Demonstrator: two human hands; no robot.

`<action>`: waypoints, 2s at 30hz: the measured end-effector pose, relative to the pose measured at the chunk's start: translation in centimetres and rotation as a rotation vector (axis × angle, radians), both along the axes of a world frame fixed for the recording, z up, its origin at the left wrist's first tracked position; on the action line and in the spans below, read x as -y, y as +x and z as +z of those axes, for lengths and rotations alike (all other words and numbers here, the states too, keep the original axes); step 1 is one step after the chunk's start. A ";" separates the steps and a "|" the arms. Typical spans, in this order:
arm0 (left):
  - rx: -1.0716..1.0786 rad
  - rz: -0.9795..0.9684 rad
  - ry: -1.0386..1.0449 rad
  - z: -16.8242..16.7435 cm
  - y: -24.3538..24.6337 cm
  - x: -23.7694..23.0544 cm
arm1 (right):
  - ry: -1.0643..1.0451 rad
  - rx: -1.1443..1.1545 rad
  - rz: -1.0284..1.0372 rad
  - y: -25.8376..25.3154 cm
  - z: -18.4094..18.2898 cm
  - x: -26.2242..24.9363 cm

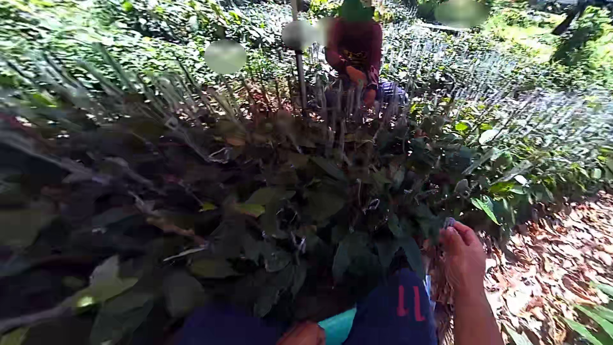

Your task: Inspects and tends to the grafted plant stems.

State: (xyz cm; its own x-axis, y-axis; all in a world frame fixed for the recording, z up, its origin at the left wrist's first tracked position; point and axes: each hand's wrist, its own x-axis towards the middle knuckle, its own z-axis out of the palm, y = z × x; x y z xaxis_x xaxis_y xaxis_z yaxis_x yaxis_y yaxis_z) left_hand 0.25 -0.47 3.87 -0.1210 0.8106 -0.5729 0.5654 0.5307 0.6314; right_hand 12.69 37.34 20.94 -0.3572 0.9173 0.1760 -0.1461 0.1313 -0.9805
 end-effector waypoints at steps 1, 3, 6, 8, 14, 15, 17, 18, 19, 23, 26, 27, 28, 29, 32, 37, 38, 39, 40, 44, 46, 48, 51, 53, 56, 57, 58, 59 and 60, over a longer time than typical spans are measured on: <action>0.005 -0.011 -0.031 1.0 -0.1 0.1 | 0.013 -0.015 0.026 -0.4 0.2 0.3; 0.039 -0.007 -0.041 2.5 -0.8 0.5 | 0.033 -0.049 0.060 -1.2 0.9 0.9; 0.099 0.087 -0.036 4.3 -2.5 1.7 | 0.095 -0.145 0.141 -2.6 2.4 1.2; 0.178 0.159 0.047 6.9 -4.1 3.3 | 0.179 -0.233 0.244 -3.9 3.5 0.8; 0.569 0.298 0.990 19.4 -9.5 10.6 | 0.355 -0.420 0.595 -11.1 7.8 3.1; 0.580 0.328 1.149 21.0 -10.6 11.7 | 0.370 -0.437 0.648 -12.9 8.2 3.9; 0.543 0.408 1.410 23.4 -12.9 13.7 | 0.384 -0.454 0.716 -16.6 8.6 5.5; 0.520 0.458 1.512 24.5 -14.3 14.5 | 0.377 -0.456 0.740 -18.5 8.8 6.2; 0.490 0.534 1.600 25.6 -15.5 15.0 | 0.361 -0.450 0.750 -20.6 8.9 6.8; 0.126 0.927 1.651 30.4 -20.4 14.4 | 0.156 -0.352 0.673 -29.0 8.9 9.1; 0.030 1.130 1.479 31.9 -24.4 12.2 | 0.013 -0.271 0.594 -35.0 7.7 10.0; 0.032 1.185 1.398 31.9 -25.7 11.0 | -0.013 -0.233 0.580 -37.0 7.1 10.0; 0.042 1.222 1.309 31.8 -27.0 9.8 | -0.033 -0.188 0.573 -38.7 6.4 10.0; 0.052 1.243 1.207 31.5 -28.3 8.6 | -0.055 -0.143 0.568 -40.1 5.8 10.1; 0.146 1.296 0.845 30.2 -31.7 5.0 | -0.123 -0.064 0.519 -43.8 3.7 10.1; 0.302 1.320 0.512 23.9 -37.6 0.6 | -0.183 0.064 0.535 -48.3 0.3 9.5; 0.322 1.300 0.447 22.5 -38.9 0.0 | -0.185 0.085 0.555 -49.1 -0.4 9.2; 0.341 1.271 0.377 21.2 -40.0 -0.6 | -0.185 0.110 0.572 -49.9 -1.0 8.9; 0.357 1.234 0.315 20.1 -40.8 -1.0 | -0.189 0.137 0.587 -50.7 -1.5 8.6; 0.395 1.126 0.173 16.9 -42.6 -2.4 | -0.232 0.216 0.619 -53.3 -3.1 8.2; 0.389 1.089 0.133 16.6 -42.9 -3.2 | -0.241 0.239 0.642 -54.7 -3.6 8.2; 0.372 1.072 0.092 16.2 -43.0 -3.5 | -0.204 0.265 0.703 -55.9 -3.9 8.4; 0.272 1.153 0.124 16.4 -43.4 -4.2 | -0.075 0.316 0.817 -57.6 -4.0 8.9; 0.200 1.238 0.212 16.6 -44.3 -4.9 | 0.064 0.368 0.874 -58.6 -4.4 9.0; 0.097 1.346 0.361 16.7 -46.1 -6.2 | 0.252 0.436 0.913 -60.2 -4.8 9.1; 0.076 1.371 0.422 16.9 -46.8 -6.7 | 0.282 0.439 0.906 -61.0 -4.8 9.2; 0.056 1.387 0.472 17.2 -47.5 -7.2 | 0.291 0.438 0.899 -61.8 -4.5 9.4; 0.033 1.403 0.505 17.6 -48.1 -7.7 | 0.300 0.427 0.892 -62.4 -4.3 9.5; 0.014 1.417 0.521 18.1 -48.7 -8.3 | 0.304 0.416 0.880 -62.9 -4.2 9.6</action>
State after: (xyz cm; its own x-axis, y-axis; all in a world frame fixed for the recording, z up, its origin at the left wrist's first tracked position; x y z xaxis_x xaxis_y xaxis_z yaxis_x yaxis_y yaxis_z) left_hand -48.41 7.81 21.97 -0.9516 0.1390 -0.2742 -0.2148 0.3375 0.9165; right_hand -50.20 27.74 16.76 -0.9694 0.2367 0.0654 0.0342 0.3939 -0.9185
